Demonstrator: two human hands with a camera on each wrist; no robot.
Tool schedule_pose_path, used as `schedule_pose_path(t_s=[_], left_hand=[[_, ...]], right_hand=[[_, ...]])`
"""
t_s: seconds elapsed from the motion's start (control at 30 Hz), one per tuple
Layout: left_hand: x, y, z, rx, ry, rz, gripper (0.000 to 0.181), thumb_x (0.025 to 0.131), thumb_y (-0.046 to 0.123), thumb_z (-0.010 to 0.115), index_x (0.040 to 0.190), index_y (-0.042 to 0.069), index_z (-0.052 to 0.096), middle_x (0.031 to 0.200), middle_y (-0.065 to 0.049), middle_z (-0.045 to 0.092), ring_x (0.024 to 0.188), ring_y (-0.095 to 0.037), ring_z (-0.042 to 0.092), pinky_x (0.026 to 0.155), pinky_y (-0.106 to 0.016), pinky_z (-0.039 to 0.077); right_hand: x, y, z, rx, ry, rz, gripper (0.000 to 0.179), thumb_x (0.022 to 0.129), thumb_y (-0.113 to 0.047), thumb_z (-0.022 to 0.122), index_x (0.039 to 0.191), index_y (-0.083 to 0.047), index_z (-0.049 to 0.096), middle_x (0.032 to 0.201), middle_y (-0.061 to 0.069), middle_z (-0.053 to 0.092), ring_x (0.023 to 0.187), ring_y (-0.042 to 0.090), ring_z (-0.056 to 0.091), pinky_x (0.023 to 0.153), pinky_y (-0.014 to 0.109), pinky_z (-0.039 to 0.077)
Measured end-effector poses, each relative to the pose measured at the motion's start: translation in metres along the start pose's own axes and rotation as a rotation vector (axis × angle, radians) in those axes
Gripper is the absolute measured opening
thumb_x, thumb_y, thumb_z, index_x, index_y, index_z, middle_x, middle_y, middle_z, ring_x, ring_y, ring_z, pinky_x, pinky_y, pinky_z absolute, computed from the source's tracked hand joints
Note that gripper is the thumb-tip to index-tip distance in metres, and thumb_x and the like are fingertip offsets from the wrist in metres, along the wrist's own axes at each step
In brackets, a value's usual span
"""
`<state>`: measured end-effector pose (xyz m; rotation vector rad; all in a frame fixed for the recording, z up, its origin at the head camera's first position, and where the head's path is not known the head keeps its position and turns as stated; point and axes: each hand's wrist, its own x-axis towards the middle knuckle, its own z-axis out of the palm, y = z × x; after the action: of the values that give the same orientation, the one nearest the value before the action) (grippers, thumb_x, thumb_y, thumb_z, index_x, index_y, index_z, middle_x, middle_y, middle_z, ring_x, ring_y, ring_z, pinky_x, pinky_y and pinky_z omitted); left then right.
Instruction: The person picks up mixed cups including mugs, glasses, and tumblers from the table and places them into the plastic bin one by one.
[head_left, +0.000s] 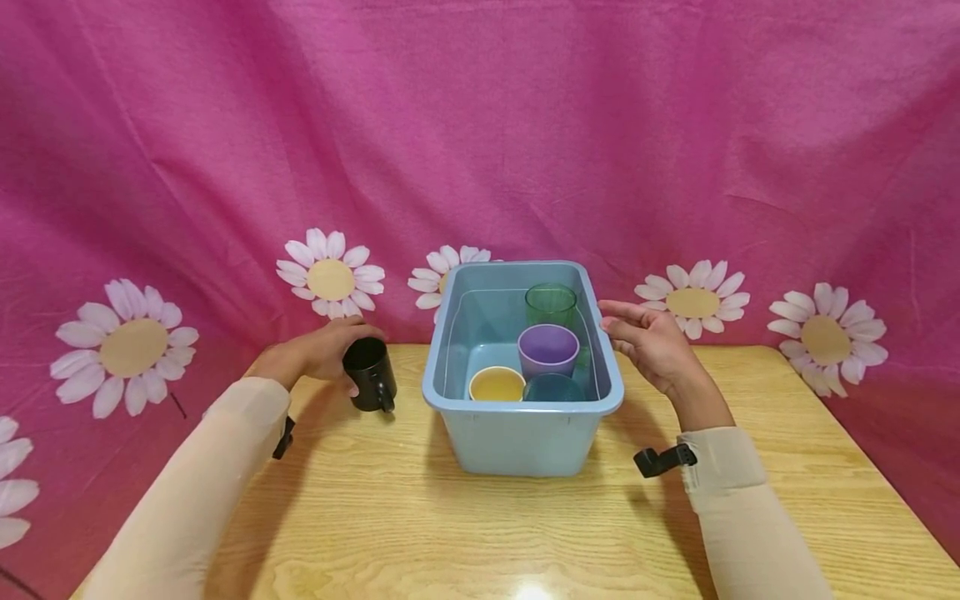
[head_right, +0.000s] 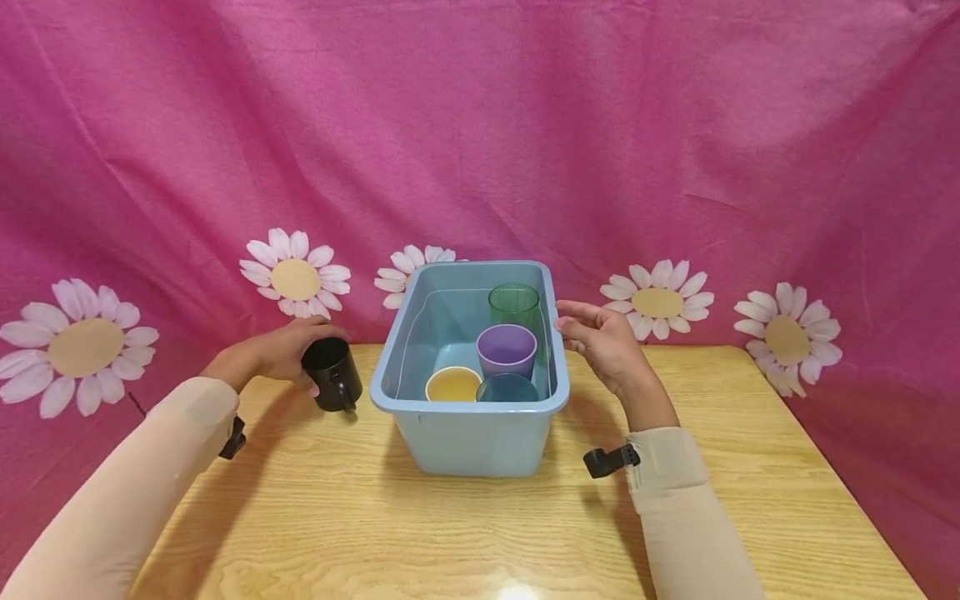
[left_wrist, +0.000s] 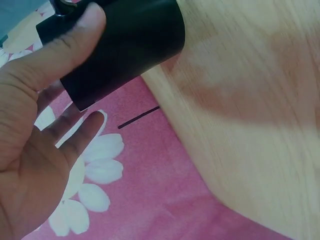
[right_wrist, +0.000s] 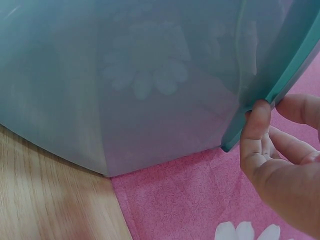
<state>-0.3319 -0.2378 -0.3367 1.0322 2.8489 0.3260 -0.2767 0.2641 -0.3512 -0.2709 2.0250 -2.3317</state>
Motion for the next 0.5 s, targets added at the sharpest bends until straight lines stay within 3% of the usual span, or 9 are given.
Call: schedule_pose_path(t_s=[0.23, 0.5], left_hand=[[0.0015, -0.0035, 0.0024, -0.001, 0.025, 0.017, 0.08, 0.06, 0.006, 0.098, 0.132, 0.007, 0.062, 0.123, -0.014, 0.055, 0.114, -0.037, 0.054, 0.098, -0.056, 0.048], [0.0033, -0.0019, 0.0025, -0.043, 0.026, -0.015, 0.081, 0.058, 0.009, 0.099, 0.129, 0.004, 0.061, 0.118, -0.014, 0.057, 0.113, -0.036, 0.054, 0.1, -0.054, 0.046]], right_hand=[[0.0004, -0.0001, 0.0004, 0.002, -0.005, 0.0, 0.055, 0.1, -0.005, 0.064, 0.148, 0.011, 0.043, 0.104, 0.001, 0.072, 0.092, 0.01, 0.069, 0.087, 0.022, 0.057], [0.0001, 0.0006, 0.0001, 0.016, -0.016, -0.019, 0.055, 0.101, -0.003, 0.062, 0.148, 0.014, 0.04, 0.103, 0.0, 0.072, 0.093, 0.01, 0.069, 0.086, 0.021, 0.056]])
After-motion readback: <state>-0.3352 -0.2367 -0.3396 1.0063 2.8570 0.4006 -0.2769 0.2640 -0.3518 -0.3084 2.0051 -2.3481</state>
